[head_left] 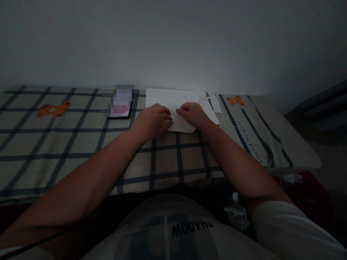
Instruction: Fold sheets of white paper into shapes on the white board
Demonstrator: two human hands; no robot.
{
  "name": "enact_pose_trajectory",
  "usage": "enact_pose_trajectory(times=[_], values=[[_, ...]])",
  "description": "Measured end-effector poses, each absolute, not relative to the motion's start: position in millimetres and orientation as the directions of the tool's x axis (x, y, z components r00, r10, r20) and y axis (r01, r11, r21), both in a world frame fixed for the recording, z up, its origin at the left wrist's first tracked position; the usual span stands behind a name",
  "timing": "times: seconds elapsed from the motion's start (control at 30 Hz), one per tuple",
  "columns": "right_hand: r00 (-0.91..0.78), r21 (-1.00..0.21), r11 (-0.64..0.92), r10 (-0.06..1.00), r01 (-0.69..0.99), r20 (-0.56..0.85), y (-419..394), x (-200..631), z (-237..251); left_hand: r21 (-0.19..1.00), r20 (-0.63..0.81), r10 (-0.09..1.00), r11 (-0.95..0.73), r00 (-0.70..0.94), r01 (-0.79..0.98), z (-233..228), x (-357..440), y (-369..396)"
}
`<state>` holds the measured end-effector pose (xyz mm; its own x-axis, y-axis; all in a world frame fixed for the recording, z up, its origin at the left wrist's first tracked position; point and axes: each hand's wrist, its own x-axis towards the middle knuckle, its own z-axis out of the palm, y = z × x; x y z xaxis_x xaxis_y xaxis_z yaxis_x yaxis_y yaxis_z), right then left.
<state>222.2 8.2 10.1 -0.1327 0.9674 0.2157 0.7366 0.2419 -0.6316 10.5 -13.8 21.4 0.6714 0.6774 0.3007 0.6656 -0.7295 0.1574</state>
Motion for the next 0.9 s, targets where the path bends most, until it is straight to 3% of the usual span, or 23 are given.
enact_pose_trajectory(times=[0.07, 0.33, 0.47, 0.67, 0.9], values=[[-0.096, -0.638, 0.221, 0.969, 0.737, 0.226, 9.2, 221.3, 10.8, 0.107, 0.21, 0.69, -0.72, 0.692, 0.686, 20.1, 16.8, -18.9], [0.015, -0.645, 0.122, 0.979, 0.755, 0.203, 13.7, 221.9, 7.5, 0.01, 0.164, 0.733, -0.67, 0.66, 0.742, 4.5, 24.7, -26.4], [0.05, -0.633, 0.102, 0.975, 0.768, 0.217, 15.1, 222.2, 3.7, -0.009, 0.188, 0.758, -0.635, 0.625, 0.773, -2.9, 28.4, -32.3], [0.116, -0.72, 0.069, 0.972, 0.69, 0.205, 18.8, 212.4, 3.2, -0.044, 0.226, 0.751, -0.629, 0.621, 0.776, -1.8, 34.5, -35.7], [-0.025, -0.686, 0.067, 0.997, 0.725, 0.071, 18.6, 219.9, 8.5, 0.018, 0.147, 0.739, -0.667, 0.658, 0.745, 0.5, 26.4, -29.0]])
